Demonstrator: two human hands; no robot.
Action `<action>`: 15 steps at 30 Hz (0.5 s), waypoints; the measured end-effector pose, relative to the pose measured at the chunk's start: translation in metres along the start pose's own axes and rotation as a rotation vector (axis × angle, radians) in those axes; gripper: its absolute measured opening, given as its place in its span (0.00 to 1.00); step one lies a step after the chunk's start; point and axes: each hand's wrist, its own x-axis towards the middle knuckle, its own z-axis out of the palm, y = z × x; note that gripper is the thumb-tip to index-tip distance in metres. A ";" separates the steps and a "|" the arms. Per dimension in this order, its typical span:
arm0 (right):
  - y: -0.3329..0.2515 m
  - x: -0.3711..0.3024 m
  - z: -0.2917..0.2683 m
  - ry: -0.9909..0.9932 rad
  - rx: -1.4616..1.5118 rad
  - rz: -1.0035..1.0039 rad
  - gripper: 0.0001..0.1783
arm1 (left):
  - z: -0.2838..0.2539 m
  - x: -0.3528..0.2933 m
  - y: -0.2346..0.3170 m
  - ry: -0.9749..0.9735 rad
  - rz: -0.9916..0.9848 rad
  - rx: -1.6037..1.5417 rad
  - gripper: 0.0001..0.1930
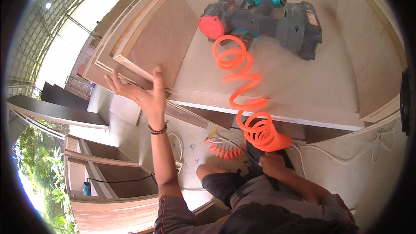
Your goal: The person assembles a wooden cabinet by positioning a wooden panel, tapping it into place with a hammer, and securing it with a nail gun and a drill. They also use a small block of wood to assist with alignment during the process.
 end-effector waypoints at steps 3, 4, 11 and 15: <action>0.016 -0.007 -0.025 -0.249 0.083 0.097 0.11 | 0.014 -0.004 0.005 0.082 -0.042 -0.001 0.53; 0.024 -0.010 -0.027 -0.189 0.080 0.050 0.12 | 0.018 0.003 0.007 0.133 -0.045 -0.031 0.52; 0.021 -0.023 -0.040 0.020 0.049 -0.106 0.16 | 0.028 0.027 0.021 0.254 -0.058 0.067 0.42; -0.015 -0.023 -0.098 -0.189 0.233 -0.192 0.21 | 0.020 0.021 0.016 0.235 -0.052 0.045 0.40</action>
